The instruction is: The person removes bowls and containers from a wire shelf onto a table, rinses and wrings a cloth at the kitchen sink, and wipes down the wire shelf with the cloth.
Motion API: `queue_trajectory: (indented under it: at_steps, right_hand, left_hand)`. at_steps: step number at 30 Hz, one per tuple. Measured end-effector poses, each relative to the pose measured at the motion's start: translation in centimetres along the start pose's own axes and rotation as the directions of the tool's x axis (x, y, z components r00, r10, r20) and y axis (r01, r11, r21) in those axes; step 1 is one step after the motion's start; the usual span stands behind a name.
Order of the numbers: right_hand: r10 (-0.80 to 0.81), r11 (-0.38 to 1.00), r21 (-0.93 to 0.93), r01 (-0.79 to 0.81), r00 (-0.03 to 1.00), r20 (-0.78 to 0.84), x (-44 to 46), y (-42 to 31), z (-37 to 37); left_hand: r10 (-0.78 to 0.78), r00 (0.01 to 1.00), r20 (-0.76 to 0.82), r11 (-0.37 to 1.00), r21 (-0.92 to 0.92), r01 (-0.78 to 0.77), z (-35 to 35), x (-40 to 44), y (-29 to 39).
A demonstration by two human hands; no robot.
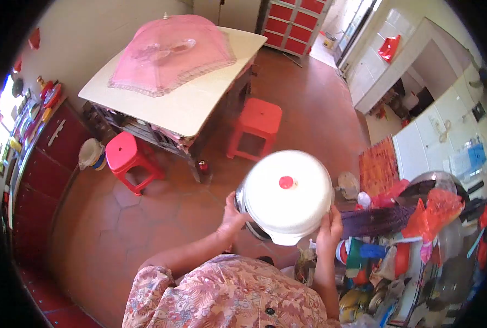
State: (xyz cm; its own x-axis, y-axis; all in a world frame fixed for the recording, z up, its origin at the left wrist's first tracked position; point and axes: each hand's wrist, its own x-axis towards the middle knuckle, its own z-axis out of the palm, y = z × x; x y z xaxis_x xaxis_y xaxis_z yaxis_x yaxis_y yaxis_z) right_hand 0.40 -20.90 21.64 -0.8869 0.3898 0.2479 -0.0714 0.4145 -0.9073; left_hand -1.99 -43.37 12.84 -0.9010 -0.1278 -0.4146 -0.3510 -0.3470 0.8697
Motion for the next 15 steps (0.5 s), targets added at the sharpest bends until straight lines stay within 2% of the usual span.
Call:
queue_trajectory:
  at_steps: [1, 2, 3, 4, 5, 6, 8, 9, 10, 12, 13, 14, 15]
  right_hand:
    - [-0.134, 0.974, -0.177, 0.141, 0.990, 0.049, 1.4, -1.5, 1.5]
    - [-0.257, 0.899, -0.335, 0.282, 0.959, 0.116, 2.8, -3.2, 3.0]
    - [-0.360, 0.825, -0.398, 0.402, 0.916, 0.179, 4.2, -4.4, 4.4]
    - [-0.361, 0.805, -0.409, 0.430, 0.902, 0.238, 5.4, -6.0, 5.7]
    - [-0.386, 0.809, -0.369, 0.457, 0.887, 0.252, 6.4, -8.0, 7.2]
    - [-0.411, 0.812, -0.328, 0.482, 0.873, 0.263, 7.4, -9.3, 8.8]
    - [-0.568, 0.759, -0.202, 0.619, 0.781, 0.258, 9.9, -9.5, 11.9]
    - [-0.566, 0.764, -0.166, 0.623, 0.771, 0.292, 10.8, -10.5, 12.9]
    - [-0.674, 0.678, -0.137, 0.722, 0.686, 0.275, 11.8, -10.8, 13.9]
    - [-0.747, 0.631, -0.044, 0.775, 0.622, 0.236, 13.6, -10.7, 15.5]
    - [-0.767, 0.620, 0.002, 0.785, 0.605, 0.215, 14.4, -10.2, 16.1]
    - [-0.753, 0.639, 0.042, 0.768, 0.614, 0.237, 15.2, -10.1, 16.3]
    - [-0.735, 0.657, 0.040, 0.753, 0.626, 0.261, 16.1, -9.7, 16.5]
  left_hand:
    - [-0.032, 0.999, -0.042, 0.999, -0.013, 0.032, -0.7, 0.7, 1.9]
    - [0.028, 0.997, -0.072, 0.998, -0.061, -0.032, -1.3, 1.8, 3.2]
    - [0.001, 0.997, -0.076, 0.991, -0.131, -0.011, -1.9, 2.4, 4.5]
    - [-0.024, 0.997, -0.075, 0.980, -0.198, 0.009, -2.1, 2.1, 7.5]
    - [-0.055, 0.996, -0.077, 0.985, -0.166, 0.042, -2.7, 2.4, 10.0]
    - [0.030, 0.997, -0.074, 0.973, -0.227, -0.046, -3.6, 3.6, 10.5]
    - [0.031, 0.985, -0.171, 0.985, -0.162, -0.059, -5.5, 7.3, 11.4]
    - [0.025, 0.983, -0.181, 0.965, -0.253, -0.071, -6.1, 8.0, 12.5]
    - [0.024, 0.989, -0.143, 0.961, -0.269, -0.062, -6.3, 8.3, 14.7]
    - [0.111, 0.960, -0.257, 0.938, -0.294, -0.187, -7.4, 10.6, 16.2]
    - [0.201, 0.950, -0.241, 0.930, -0.257, -0.262, -9.7, 13.3, 15.6]
    - [0.209, 0.937, -0.281, 0.916, -0.278, -0.288, -11.0, 14.8, 15.9]
    - [0.171, 0.959, -0.227, 0.915, -0.325, -0.240, -11.2, 15.1, 17.6]
